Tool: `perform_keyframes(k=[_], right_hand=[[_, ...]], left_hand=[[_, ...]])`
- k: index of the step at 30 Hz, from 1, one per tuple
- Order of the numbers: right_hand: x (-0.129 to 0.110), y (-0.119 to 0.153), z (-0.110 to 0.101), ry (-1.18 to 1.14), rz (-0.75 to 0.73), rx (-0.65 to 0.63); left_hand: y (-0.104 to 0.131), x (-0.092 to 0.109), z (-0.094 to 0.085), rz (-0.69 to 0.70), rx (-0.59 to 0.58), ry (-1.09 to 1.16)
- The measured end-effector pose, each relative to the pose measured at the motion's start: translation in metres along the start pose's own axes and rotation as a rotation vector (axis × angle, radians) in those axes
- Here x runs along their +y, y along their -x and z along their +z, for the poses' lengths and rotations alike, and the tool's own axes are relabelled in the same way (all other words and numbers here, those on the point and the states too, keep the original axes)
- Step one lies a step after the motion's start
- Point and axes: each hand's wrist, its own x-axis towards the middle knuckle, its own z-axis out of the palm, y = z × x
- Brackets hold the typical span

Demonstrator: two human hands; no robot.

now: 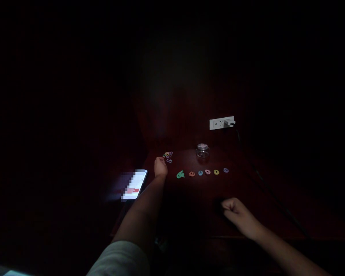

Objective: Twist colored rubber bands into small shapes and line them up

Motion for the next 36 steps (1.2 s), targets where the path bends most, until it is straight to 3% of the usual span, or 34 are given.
perform_keyframes(k=[3,7,10,16,20,23,36], right_hand=[[0.001,-0.011,-0.002,-0.011,0.011,-0.053],[0.001,-0.031,0.003,0.039,0.02,-0.059],[0.002,-0.046,0.012,0.072,-0.015,0.002],[0.0,-0.061,0.021,-0.03,-0.072,0.097],[-0.001,-0.056,0.019,-0.06,-0.111,0.122],[-0.001,-0.052,0.018,-0.003,-0.133,0.104],[0.005,-0.052,0.018,0.165,-0.162,0.189]], left_hand=[[0.01,-0.002,-0.006,-0.109,0.077,0.104],[0.035,0.002,-0.012,-0.109,0.083,0.242],[0.064,0.012,-0.015,-0.099,0.065,0.482],[0.129,0.045,-0.02,0.099,-0.297,0.659],[0.156,0.056,-0.022,0.185,-0.562,0.667],[0.163,0.057,-0.023,0.201,-0.635,0.66],[0.158,0.055,-0.016,0.17,-0.654,0.648]])
